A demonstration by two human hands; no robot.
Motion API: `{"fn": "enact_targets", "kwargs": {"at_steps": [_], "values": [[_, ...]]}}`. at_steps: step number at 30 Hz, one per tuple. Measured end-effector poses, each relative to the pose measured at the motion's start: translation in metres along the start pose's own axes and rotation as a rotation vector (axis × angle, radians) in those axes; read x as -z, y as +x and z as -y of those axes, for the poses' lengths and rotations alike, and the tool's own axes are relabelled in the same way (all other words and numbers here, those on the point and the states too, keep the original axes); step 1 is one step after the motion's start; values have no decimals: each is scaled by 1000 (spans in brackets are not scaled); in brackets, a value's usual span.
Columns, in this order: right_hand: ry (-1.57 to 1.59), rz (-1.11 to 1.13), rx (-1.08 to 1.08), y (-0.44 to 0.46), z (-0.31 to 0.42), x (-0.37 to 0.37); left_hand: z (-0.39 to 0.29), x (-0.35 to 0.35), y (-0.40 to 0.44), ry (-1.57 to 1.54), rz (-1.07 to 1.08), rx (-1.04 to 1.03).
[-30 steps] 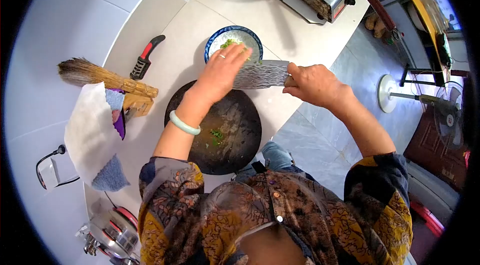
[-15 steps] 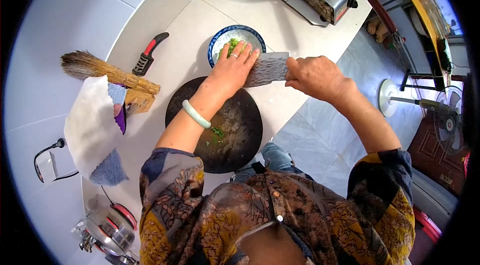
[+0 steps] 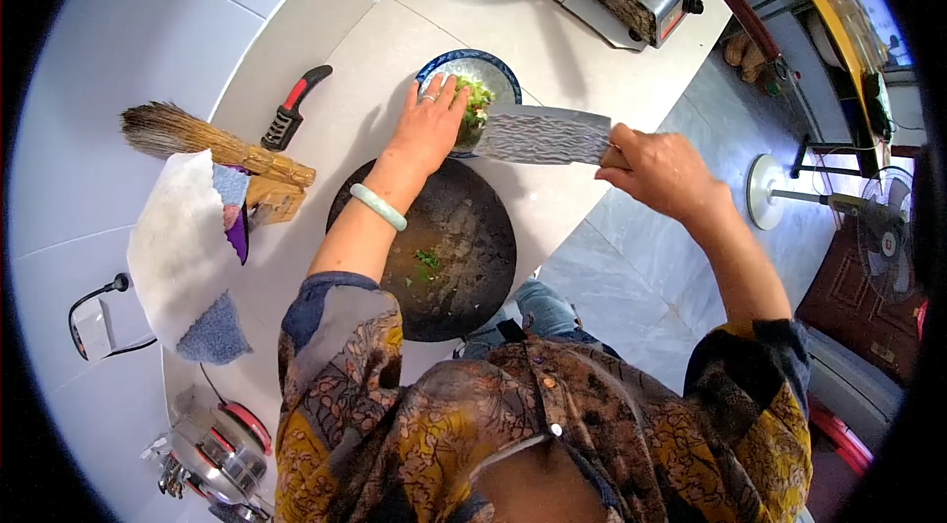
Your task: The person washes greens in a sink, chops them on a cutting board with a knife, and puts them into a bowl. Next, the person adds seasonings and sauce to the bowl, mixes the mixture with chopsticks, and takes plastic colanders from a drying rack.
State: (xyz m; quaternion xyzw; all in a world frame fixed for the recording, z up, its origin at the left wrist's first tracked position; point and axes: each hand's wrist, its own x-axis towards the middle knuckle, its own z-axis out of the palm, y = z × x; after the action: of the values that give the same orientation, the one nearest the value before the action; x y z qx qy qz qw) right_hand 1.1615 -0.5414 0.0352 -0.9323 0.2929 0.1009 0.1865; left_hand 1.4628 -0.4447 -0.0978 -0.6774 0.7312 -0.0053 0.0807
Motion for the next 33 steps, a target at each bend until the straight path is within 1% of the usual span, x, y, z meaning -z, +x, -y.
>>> {"fn": "enact_targets", "kwargs": {"at_steps": [1, 2, 5, 6, 9, 12, 15, 18, 21, 22, 23, 26, 28, 31, 32, 33], "values": [[57, -25, -15, -8, -1, -3, 0, 0, 1, -34, 12, 30], [115, -51, -32, -17, -2, -7, 0, 6, 3, -224, 0, 79], [329, -147, -173, -47, 2, -28, 2, -2, 9, -1107, 62, 380], [360, -98, -277, -55, 6, -31, 2, -15, 11, -1447, -40, 386], [581, -169, -361, -78, 9, -62, 6, 0, 6, -2038, 17, 568], [650, -127, -437, -92, 18, -69, 12, 8, 3, -2284, 26, 609], [692, -121, -461, -101, 19, -77, 12, 8, 8, -2118, -16, 696], [717, -135, -485, -106, 19, -80, 0, 4, 14, -1495, -144, 605], [755, -137, -530, -111, 17, -83, -30, 11, 14, -904, -377, 456], [760, -133, -543, -113, 17, -84, -40, 21, 17, -932, -348, 497], [766, -129, -557, -115, 16, -85, -45, 31, 16, -896, -228, 517], [734, -139, -546, -122, 14, -86, -53, -1, 13, -664, -291, 471], [729, -132, -560, -127, 14, -89, -59, -12, 7, -481, -375, 447], [764, -129, -568, -131, 15, -91, -57, -8, 2, -711, -240, 443], [781, -131, -569, -132, 15, -92, -56, -10, 0, -698, -243, 458], [773, -132, -569, -133, 15, -93, -54, -12, -1, -801, -252, 481]]}}
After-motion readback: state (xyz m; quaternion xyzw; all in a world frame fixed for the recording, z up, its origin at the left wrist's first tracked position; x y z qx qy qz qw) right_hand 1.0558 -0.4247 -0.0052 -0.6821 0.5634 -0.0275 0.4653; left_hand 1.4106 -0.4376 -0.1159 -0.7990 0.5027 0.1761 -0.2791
